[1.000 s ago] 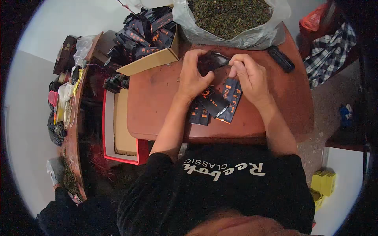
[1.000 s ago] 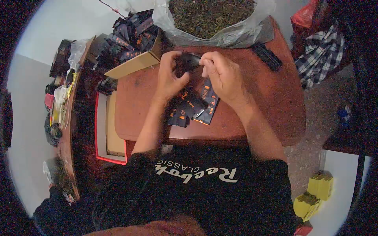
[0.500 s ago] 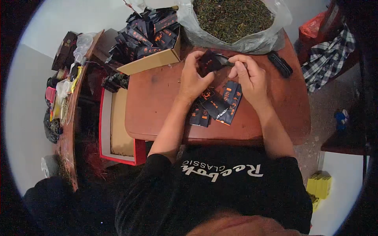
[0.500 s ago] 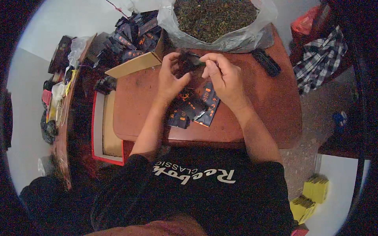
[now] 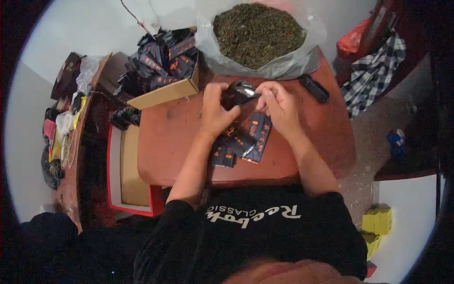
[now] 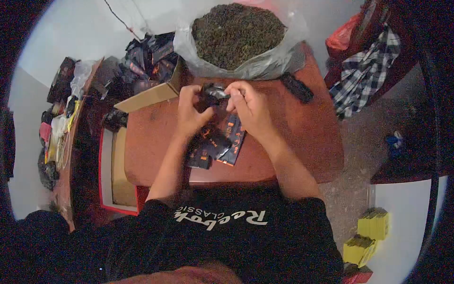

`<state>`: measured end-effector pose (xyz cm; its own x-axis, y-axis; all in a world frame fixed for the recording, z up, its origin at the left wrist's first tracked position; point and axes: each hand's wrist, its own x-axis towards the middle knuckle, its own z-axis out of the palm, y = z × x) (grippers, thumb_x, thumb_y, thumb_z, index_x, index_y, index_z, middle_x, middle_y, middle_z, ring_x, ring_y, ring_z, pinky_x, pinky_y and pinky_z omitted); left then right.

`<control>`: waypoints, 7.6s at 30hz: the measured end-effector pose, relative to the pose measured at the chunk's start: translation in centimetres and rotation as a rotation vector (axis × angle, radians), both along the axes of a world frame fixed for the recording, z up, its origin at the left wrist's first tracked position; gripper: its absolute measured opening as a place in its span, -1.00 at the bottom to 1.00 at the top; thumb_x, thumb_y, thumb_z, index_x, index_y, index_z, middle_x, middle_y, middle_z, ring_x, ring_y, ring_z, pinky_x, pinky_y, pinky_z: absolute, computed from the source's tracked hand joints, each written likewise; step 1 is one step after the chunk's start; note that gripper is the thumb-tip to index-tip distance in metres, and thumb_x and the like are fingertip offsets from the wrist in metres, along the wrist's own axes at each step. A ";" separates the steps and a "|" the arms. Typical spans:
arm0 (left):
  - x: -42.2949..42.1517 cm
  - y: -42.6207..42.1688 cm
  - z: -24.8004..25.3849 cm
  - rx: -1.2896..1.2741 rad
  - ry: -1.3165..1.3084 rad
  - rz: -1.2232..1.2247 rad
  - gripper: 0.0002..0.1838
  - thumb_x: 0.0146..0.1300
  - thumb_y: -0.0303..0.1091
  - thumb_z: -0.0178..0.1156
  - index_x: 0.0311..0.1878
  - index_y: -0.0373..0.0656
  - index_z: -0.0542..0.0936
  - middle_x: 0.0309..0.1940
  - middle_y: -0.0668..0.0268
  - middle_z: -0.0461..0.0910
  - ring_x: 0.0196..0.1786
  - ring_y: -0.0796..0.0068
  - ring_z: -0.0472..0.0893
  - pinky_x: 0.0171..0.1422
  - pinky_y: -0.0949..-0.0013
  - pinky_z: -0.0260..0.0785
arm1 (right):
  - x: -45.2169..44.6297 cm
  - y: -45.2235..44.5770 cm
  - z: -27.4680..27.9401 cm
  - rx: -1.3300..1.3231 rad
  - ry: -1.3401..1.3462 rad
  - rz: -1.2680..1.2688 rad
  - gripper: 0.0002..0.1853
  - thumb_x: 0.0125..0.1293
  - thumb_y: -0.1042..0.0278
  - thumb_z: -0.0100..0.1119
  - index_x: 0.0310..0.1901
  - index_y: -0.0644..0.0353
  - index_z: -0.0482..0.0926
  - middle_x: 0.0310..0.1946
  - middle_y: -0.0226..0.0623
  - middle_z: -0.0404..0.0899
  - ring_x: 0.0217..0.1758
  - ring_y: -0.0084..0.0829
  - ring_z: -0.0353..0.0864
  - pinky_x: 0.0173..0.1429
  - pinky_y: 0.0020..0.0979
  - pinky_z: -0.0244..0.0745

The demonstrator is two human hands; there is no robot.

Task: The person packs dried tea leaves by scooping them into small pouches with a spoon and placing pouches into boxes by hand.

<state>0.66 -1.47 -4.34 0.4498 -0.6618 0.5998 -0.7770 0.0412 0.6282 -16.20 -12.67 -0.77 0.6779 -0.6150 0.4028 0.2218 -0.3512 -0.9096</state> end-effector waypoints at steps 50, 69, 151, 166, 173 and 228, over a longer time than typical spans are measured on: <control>1.9 -1.5 0.7 -0.086 0.168 0.060 -0.46 -0.10 -0.33 0.46 -0.02 -0.24 0.51 -0.13 0.12 0.48 0.00 0.11 0.52 0.14 0.17 0.38 | 4.6 -13.8 2.6 -0.356 0.196 -0.603 -0.72 0.46 0.20 0.03 -0.17 0.28 0.55 -0.49 -0.17 0.71 -0.37 -0.26 0.74 -0.19 -0.23 0.57; 2.5 -1.4 -0.1 -0.111 0.144 0.094 -0.45 -0.10 -0.29 0.47 -0.02 -0.28 0.52 -0.15 0.10 0.49 -0.01 0.07 0.53 0.14 0.15 0.40 | 3.5 -13.8 1.8 0.289 -0.211 -0.326 -0.81 0.50 0.30 -0.02 -0.04 0.25 0.44 -0.50 -0.20 0.62 -0.58 -0.56 0.47 -0.57 -0.54 0.32; 2.5 -0.6 0.2 -0.033 0.083 0.109 -0.44 -0.07 -0.30 0.45 0.04 -0.25 0.52 -0.09 0.09 0.52 0.05 0.09 0.55 0.20 0.19 0.40 | 3.2 -7.5 4.3 0.294 -0.160 -0.002 -0.80 0.51 0.22 0.05 -0.11 0.19 0.47 -0.51 -0.28 0.62 -0.61 -0.59 0.47 -0.55 -0.56 0.35; 2.7 -0.8 -0.1 -0.103 0.077 0.094 -0.47 -0.11 -0.26 0.41 -0.02 -0.19 0.52 -0.14 0.09 0.49 0.01 -0.02 0.51 0.14 0.08 0.38 | 4.5 -1.2 5.7 -0.881 0.310 -0.033 -0.84 0.44 0.31 0.02 -0.14 0.19 0.54 -0.38 -0.25 0.61 -0.37 -0.22 0.66 -0.25 -0.22 0.53; 2.7 -0.7 -0.1 -0.104 0.071 0.104 -0.47 -0.10 -0.26 0.40 -0.01 -0.20 0.52 -0.12 0.09 0.49 0.02 -0.02 0.50 0.15 0.08 0.38 | 2.8 -2.1 7.7 -0.482 0.231 -0.200 -0.80 0.49 0.27 0.01 -0.14 0.20 0.55 -0.48 -0.31 0.61 -0.39 -0.47 0.63 -0.23 -0.35 0.51; 2.6 -0.5 -0.2 -0.035 0.100 0.099 -0.43 -0.06 -0.21 0.42 0.06 -0.16 0.51 -0.06 0.09 0.47 0.08 -0.02 0.48 0.19 0.07 0.37 | 4.8 -2.2 5.6 -0.361 0.252 -0.091 -0.83 0.49 0.25 0.03 -0.16 0.17 0.49 -0.45 -0.28 0.61 -0.48 -0.45 0.57 -0.36 -0.39 0.49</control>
